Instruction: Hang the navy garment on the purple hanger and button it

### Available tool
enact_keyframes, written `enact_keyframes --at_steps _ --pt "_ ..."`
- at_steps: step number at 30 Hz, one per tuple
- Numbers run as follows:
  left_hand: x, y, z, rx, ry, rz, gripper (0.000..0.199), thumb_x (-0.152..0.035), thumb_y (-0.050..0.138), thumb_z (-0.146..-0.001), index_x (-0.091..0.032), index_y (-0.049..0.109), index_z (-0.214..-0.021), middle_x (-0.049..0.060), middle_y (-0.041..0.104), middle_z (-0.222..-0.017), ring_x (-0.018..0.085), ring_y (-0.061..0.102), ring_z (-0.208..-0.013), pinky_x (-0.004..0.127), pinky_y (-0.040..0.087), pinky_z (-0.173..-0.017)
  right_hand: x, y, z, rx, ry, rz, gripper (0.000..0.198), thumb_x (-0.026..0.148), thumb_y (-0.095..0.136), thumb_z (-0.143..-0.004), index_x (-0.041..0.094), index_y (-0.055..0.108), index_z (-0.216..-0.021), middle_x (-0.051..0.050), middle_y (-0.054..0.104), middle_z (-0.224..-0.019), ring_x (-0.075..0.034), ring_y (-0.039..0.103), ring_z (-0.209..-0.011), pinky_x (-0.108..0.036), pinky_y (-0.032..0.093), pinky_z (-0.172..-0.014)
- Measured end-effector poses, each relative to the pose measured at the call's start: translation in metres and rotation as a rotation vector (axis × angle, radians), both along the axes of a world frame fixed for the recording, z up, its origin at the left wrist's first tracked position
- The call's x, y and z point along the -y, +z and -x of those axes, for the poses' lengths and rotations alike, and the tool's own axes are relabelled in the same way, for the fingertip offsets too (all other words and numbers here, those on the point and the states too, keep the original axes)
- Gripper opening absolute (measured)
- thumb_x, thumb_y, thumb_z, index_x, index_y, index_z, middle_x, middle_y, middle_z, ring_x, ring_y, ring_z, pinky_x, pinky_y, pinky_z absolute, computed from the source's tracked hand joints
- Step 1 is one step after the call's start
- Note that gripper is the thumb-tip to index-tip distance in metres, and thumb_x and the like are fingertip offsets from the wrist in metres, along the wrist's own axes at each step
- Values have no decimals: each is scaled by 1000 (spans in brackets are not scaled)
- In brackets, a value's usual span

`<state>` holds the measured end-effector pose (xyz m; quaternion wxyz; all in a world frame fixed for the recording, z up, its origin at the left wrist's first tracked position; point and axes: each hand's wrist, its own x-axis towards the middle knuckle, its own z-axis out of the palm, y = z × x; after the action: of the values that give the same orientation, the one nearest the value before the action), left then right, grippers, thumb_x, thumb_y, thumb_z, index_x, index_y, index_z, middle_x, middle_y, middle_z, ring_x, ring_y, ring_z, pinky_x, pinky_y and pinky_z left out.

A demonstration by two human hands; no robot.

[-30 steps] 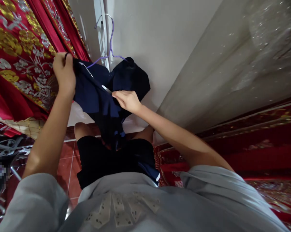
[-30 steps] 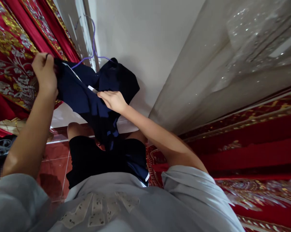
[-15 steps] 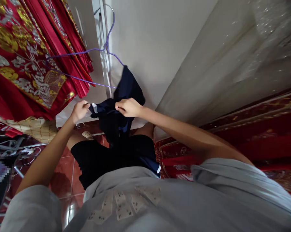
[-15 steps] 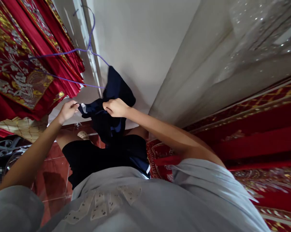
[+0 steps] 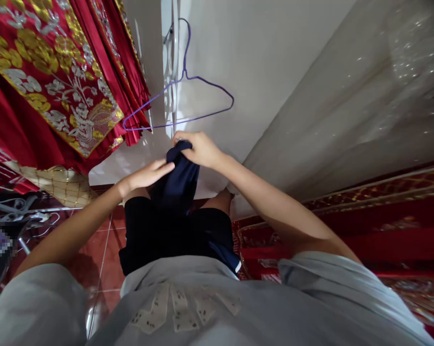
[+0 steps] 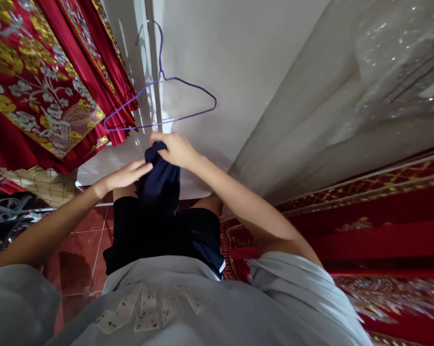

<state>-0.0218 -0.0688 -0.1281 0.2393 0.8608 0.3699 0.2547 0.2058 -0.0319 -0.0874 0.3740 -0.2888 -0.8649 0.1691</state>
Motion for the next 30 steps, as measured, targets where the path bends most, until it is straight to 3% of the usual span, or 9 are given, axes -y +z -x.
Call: enact_keyframes --at_steps 2,4,7,11,15,20,24,27,30 --pt "-1 -19 13 -137 -15 57 39 -54 62 -98 -23 60 -75 0 62 -66 20 65 -67 30 50 -61 -27 -2 -5 -55 -164 -74 33 14 52 -77 22 61 -107 -6 71 -102 -25 67 -95 -41 51 -96" --pt "-2 -31 26 -171 15 30 31 -49 69 -93 -24 61 -75 -1 63 -65 20 61 -60 31 47 -58 -52 -13 -8 -144 -302 -45 29 17 54 -77 21 60 -105 -9 70 -101 -26 66 -96 -43 52 -96" --pt "-10 -30 48 -199 123 -48 23 -40 71 -90 -25 61 -76 0 61 -64 21 58 -59 32 46 -61 -70 -34 -20 -213 -386 75 7 28 54 -81 22 56 -80 -7 66 -81 -24 62 -85 -40 54 -87" --pt "-27 -1 75 -207 269 -128 37 -33 68 -89 -23 47 -61 -2 42 -53 16 41 -51 33 43 -65 -50 -39 -57 -272 -422 67 32 42 58 -80 24 39 -60 -1 42 -59 -18 47 -65 -37 53 -71" --pt "-40 52 80 -110 279 -310 26 -31 64 -88 -21 54 -67 4 60 -76 20 55 -71 35 47 -80 -29 -17 -83 -285 -471 16 38 44 63 -82 25 39 -59 0 35 -57 -18 46 -65 -37 54 -70" --pt "-46 107 46 33 190 -396 7 -28 63 -87 -21 65 -86 4 70 -97 22 62 -93 37 48 -93 -18 -11 -68 -284 -470 62 37 43 67 -82 23 44 -60 -2 46 -59 -21 54 -67 -41 57 -72" --pt "-61 119 20 63 163 -420 27 -26 66 -91 -23 63 -117 1 70 -102 20 60 -97 38 45 -101 -8 -12 -59 -256 -381 12 29 45 65 -87 22 58 -72 -7 65 -75 -27 65 -84 -46 60 -84" --pt "-80 119 23 -54 268 -408 21 -36 66 -97 -23 66 -113 0 68 -98 19 53 -94 38 43 -100 -11 0 -77 -340 -451 -131 26 41 71 -84 22 67 -101 -12 72 -115 -32 66 -112 -52 55 -100" --pt "-92 120 36 -122 316 -458 32 -53 60 -100 -23 66 -109 3 64 -101 21 48 -96 39 41 -101 -25 16 -105 -424 -534 -80 37 37 78 -81 22 67 -114 -12 67 -132 -33 65 -121 -53 55 -103"
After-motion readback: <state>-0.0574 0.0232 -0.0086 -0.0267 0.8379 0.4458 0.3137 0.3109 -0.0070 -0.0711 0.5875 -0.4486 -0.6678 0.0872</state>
